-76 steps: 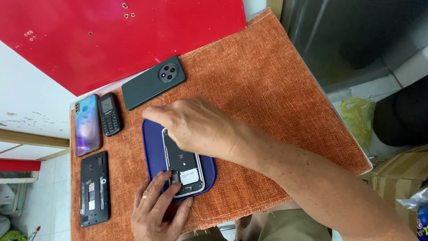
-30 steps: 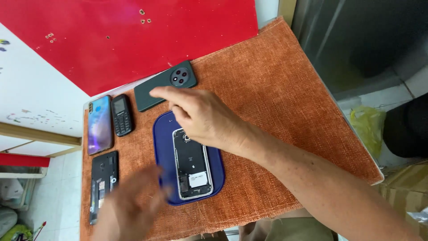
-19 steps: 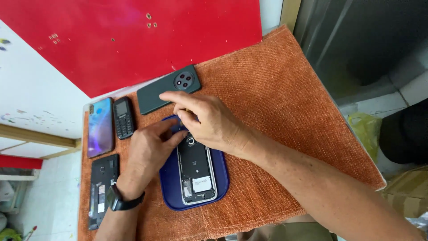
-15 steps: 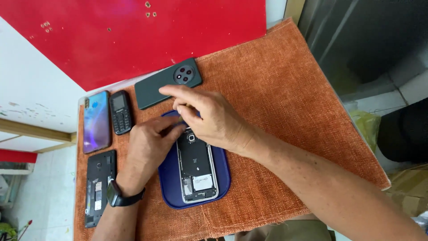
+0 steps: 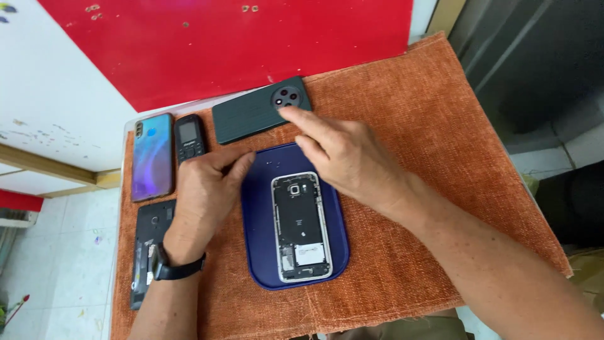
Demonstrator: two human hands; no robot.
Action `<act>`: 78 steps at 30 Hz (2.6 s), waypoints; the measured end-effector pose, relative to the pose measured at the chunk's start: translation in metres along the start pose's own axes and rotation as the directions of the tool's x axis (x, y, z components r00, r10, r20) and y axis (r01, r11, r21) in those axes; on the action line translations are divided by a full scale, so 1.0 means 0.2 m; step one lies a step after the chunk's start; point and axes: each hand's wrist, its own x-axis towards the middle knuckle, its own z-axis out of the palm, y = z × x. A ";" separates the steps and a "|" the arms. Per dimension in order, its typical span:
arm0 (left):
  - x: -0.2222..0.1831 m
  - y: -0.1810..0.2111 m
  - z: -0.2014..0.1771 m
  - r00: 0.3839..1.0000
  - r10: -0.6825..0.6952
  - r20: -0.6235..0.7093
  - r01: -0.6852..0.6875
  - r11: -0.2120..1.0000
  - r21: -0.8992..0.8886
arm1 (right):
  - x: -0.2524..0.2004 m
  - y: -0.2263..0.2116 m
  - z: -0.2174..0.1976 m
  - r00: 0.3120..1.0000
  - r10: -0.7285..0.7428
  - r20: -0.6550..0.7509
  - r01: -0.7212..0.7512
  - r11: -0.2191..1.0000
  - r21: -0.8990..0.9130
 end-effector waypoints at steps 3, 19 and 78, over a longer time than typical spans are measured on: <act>-0.02 -0.05 -0.05 0.997 -0.042 0.066 0.039 0.998 0.047 | 0.02 -0.01 -0.03 0.984 0.105 0.143 -0.110 0.993 0.030; 0.00 0.07 -0.05 0.846 -0.240 0.477 0.207 0.971 0.121 | 0.01 -0.18 -0.06 0.987 -0.161 0.011 0.161 0.973 -0.163; 0.05 0.05 -0.09 0.760 -0.281 0.587 0.240 0.959 0.148 | 0.21 -0.35 0.02 0.923 0.163 0.349 -0.149 0.987 -0.066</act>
